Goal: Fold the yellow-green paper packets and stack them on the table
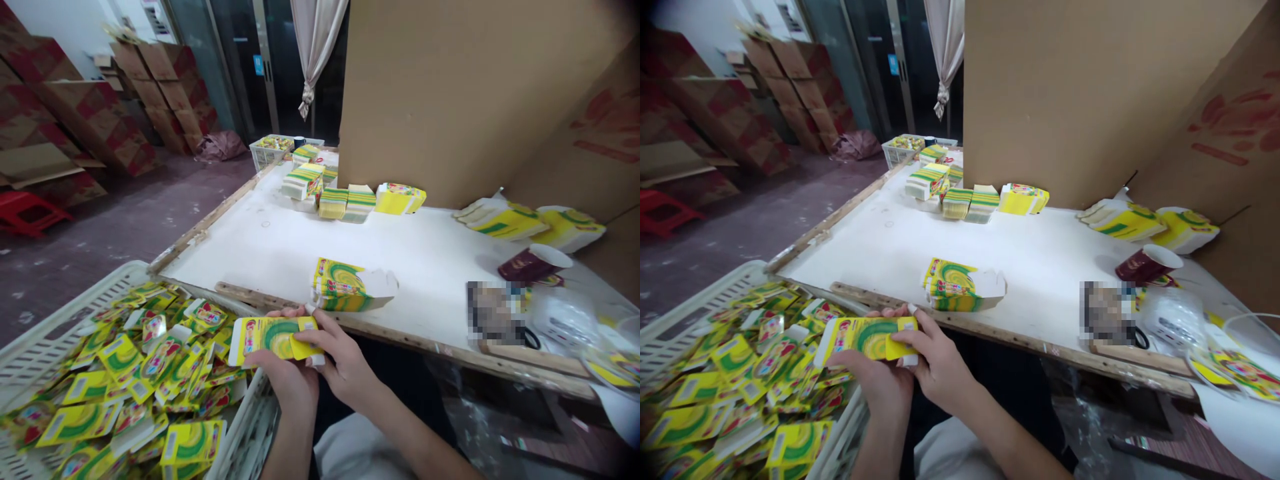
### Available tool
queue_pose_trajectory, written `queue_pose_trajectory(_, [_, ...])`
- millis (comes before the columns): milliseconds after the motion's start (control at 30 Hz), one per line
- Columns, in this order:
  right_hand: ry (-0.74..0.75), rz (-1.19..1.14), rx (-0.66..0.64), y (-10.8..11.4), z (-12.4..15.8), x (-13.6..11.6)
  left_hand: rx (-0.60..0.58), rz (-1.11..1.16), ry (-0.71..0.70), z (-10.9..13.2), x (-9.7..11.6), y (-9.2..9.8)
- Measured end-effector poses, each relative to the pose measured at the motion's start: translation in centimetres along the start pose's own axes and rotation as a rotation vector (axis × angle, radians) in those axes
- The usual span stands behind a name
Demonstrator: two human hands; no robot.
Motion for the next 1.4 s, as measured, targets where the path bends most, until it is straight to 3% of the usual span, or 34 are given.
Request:
queue_pose_trajectory(200, [0.029,-0.025,-0.098,0.4,-0.5,-0.8,0.019,0.018,0.054,0.1,-0.5,0.4])
queue_pose_trajectory(400, [-0.075,-0.176,0.075,0.6,-0.7,0.0,-0.057,-0.006,0.004,0.3,-0.3,-1.4])
queue_pose_trajectory(567, [-0.086,-0.385,0.023,0.0,-1.8,0.1,0.050,-0.030,0.047,0.2,-0.4,-0.4])
queue_pose_trajectory(933, [0.122,-0.108,-0.044,-0.9,-2.0,-1.9,0.081,-0.086,0.058,1.2,-0.6,-0.9])
queue_pose_trajectory(1033, [0.067,0.085,-0.025,1.6,-2.3,-1.4,0.119,-0.045,0.059,-0.9,1.5,0.5])
queue_pose_trajectory(1133, [-0.122,0.372,0.291,8.2,-1.4,0.6,0.248,0.048,-0.172,-3.9,6.8,4.4])
queue_pose_trajectory(1200, [-0.289,0.588,0.336,10.8,-1.0,2.5,0.262,0.134,-0.156,-5.5,7.6,6.5])
queue_pose_trajectory(1267, [-0.401,0.705,0.280,11.7,-1.0,4.2,0.178,0.154,-0.013,-6.4,6.1,6.7])
queue_pose_trajectory(1333, [-0.439,0.742,0.238,11.6,-1.0,5.2,0.082,0.184,0.138,-5.9,3.5,5.4])
queue_pose_trajectory(1400, [-0.440,0.761,0.227,11.3,-1.2,5.3,0.058,0.249,0.256,-4.6,0.9,3.9])
Point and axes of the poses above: each hand's wrist, its own z-axis away from the middle knuckle, its own y-axis out of the back of the hand, x = y × z, the point moved 10 cm from there along -z, towards the middle knuckle, and after that the axes turned 11 degrees about -x, right-handed, at the moved point
